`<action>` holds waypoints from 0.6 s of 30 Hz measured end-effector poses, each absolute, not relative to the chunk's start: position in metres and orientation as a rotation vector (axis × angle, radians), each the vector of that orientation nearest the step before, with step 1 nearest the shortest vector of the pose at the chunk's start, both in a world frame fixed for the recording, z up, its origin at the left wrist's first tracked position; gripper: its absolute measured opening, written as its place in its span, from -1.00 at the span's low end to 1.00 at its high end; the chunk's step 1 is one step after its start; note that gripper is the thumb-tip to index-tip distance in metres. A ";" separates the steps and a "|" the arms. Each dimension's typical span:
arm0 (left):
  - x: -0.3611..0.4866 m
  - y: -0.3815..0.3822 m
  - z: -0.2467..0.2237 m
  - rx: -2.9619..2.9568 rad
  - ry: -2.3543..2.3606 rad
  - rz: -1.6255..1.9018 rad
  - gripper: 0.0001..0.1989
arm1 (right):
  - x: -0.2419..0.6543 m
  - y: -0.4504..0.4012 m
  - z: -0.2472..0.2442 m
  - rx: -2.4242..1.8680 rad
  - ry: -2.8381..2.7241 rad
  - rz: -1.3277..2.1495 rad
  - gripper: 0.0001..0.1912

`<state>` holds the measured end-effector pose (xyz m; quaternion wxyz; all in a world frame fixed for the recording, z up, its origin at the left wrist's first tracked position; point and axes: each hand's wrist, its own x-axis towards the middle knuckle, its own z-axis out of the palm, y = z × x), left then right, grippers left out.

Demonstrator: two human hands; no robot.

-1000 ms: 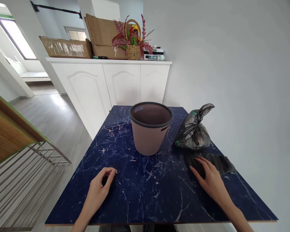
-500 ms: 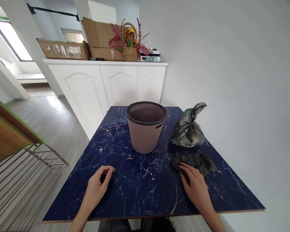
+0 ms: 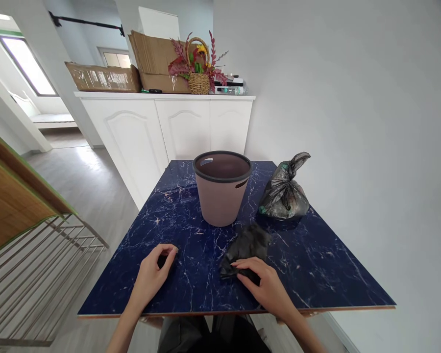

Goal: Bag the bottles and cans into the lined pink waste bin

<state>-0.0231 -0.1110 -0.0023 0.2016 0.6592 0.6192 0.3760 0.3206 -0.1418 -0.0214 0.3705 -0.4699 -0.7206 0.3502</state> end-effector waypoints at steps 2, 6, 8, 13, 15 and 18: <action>-0.021 -0.113 -0.002 1.897 1.686 1.022 -0.63 | 0.306 -0.145 -0.012 -1.168 -1.824 1.113 -0.77; -0.011 -0.123 0.003 2.016 1.527 0.983 -0.70 | 0.281 -0.152 0.004 -1.002 -1.641 1.360 -0.70; -0.003 -0.133 0.011 2.000 1.398 0.974 -0.69 | 0.272 -0.156 0.012 -0.900 -1.444 1.482 -0.65; 0.015 -0.160 0.037 1.860 1.188 0.891 -0.63 | 0.269 -0.158 0.035 -0.875 -0.904 1.595 -0.51; 0.021 -0.167 0.047 1.873 1.178 0.864 -0.67 | 0.270 -0.157 0.040 -0.976 -0.795 1.577 -0.42; 0.029 -0.173 0.058 1.869 1.257 0.887 -0.55 | 0.273 -0.159 0.039 -1.081 -0.665 1.543 -0.32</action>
